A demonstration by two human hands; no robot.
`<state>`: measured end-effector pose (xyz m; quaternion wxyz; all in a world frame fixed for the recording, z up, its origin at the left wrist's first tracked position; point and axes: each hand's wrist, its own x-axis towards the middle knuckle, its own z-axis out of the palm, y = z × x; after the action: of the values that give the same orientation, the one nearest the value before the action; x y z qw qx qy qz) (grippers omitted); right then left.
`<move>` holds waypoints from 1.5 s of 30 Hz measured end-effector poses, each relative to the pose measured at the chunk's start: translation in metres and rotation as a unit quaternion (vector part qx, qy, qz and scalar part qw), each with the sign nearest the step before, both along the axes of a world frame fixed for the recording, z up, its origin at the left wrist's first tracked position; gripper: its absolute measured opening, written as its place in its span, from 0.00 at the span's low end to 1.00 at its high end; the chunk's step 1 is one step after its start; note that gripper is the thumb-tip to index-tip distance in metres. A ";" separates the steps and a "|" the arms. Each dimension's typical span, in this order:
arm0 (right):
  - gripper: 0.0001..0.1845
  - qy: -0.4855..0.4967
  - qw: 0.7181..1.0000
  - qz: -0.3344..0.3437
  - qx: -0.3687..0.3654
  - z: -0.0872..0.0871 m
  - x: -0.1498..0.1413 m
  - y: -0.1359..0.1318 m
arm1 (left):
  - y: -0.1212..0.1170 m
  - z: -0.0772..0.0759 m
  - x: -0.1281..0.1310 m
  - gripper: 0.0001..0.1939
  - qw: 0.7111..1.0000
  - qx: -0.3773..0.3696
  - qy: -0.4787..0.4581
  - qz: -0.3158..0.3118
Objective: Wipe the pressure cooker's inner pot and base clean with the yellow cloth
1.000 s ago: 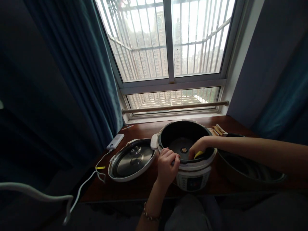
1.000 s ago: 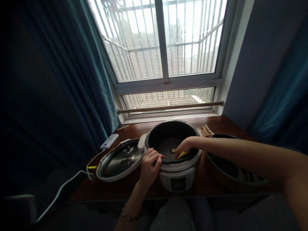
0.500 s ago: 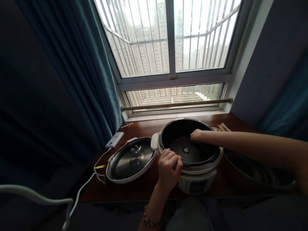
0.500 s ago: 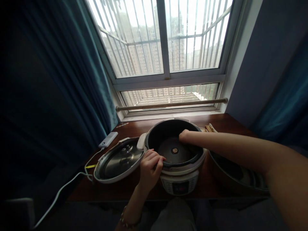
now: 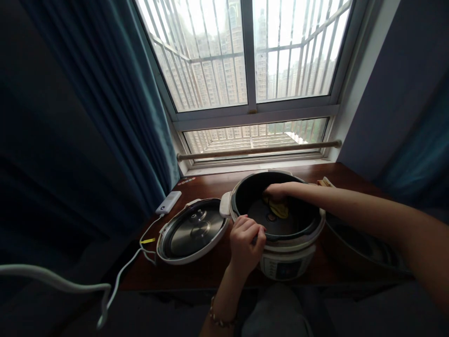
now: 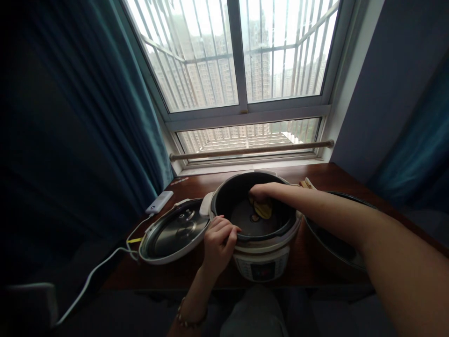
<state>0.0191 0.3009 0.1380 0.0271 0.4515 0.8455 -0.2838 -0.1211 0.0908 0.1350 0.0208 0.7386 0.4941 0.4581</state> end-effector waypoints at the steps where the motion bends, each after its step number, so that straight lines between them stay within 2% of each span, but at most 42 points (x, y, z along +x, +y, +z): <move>1: 0.08 -0.028 0.999 0.010 -0.013 0.001 0.001 0.001 | 0.000 0.000 0.000 0.15 1.000 -0.001 0.001 0.001; 7: 0.08 -0.163 0.982 0.052 -0.077 0.001 0.005 -0.002 | -0.001 -0.001 0.001 0.15 1.000 0.000 0.003 0.004; 13: 0.07 -0.247 0.952 0.085 -0.159 -0.002 0.016 -0.023 | -0.001 0.000 0.001 0.15 1.000 -0.004 0.011 0.007; 18: 0.06 -0.249 0.932 0.145 -0.222 0.005 0.017 -0.052 | -0.002 0.001 0.001 0.15 1.000 -0.009 0.016 0.012; 21: 0.06 -0.208 0.933 0.171 -0.239 0.013 0.016 -0.072 | -0.002 0.001 0.001 0.16 1.000 -0.011 0.021 0.014; 24: 0.08 -0.160 0.952 0.168 -0.199 0.028 0.016 -0.090 | -0.003 0.002 0.001 0.16 0.999 -0.013 0.027 0.011; 28: 0.08 -0.115 0.982 0.134 -0.071 0.071 0.022 -0.109 | -0.004 0.010 -0.002 0.16 0.998 -0.033 0.050 -0.009; 31: 0.11 -0.057 0.994 0.062 0.071 0.102 0.037 -0.128 | -0.004 0.022 -0.006 0.14 0.995 -0.062 0.079 -0.029; 33: 0.15 0.025 0.982 -0.016 0.185 0.107 0.050 -0.148 | -0.001 0.033 -0.009 0.13 0.993 -0.082 0.083 -0.028; 34: 0.16 0.069 0.971 -0.050 0.223 0.104 0.055 -0.159 | 0.001 0.039 -0.010 0.13 0.992 -0.092 0.082 -0.027; 36: 0.17 0.135 0.956 -0.095 0.242 0.086 0.063 -0.182 | 0.008 0.051 -0.008 0.14 0.989 -0.112 0.089 -0.040; 39: 0.17 0.200 0.943 -0.108 0.244 0.047 0.065 -0.205 | 0.025 0.063 0.003 0.13 0.969 -0.154 0.149 -0.125; 42: 0.16 0.250 0.910 -0.102 0.314 0.014 0.060 -0.211 | 0.051 0.065 0.027 0.15 0.915 -0.234 0.208 -0.256; 45: 0.13 0.286 0.865 -0.131 0.390 -0.005 0.052 -0.209 | 0.080 0.055 0.054 0.20 0.841 -0.348 0.220 -0.351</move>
<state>0.0714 0.0917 0.1326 -0.4322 0.4309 0.7907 -0.0485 -0.0666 0.1706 0.1900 0.3268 0.8880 0.3206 0.0438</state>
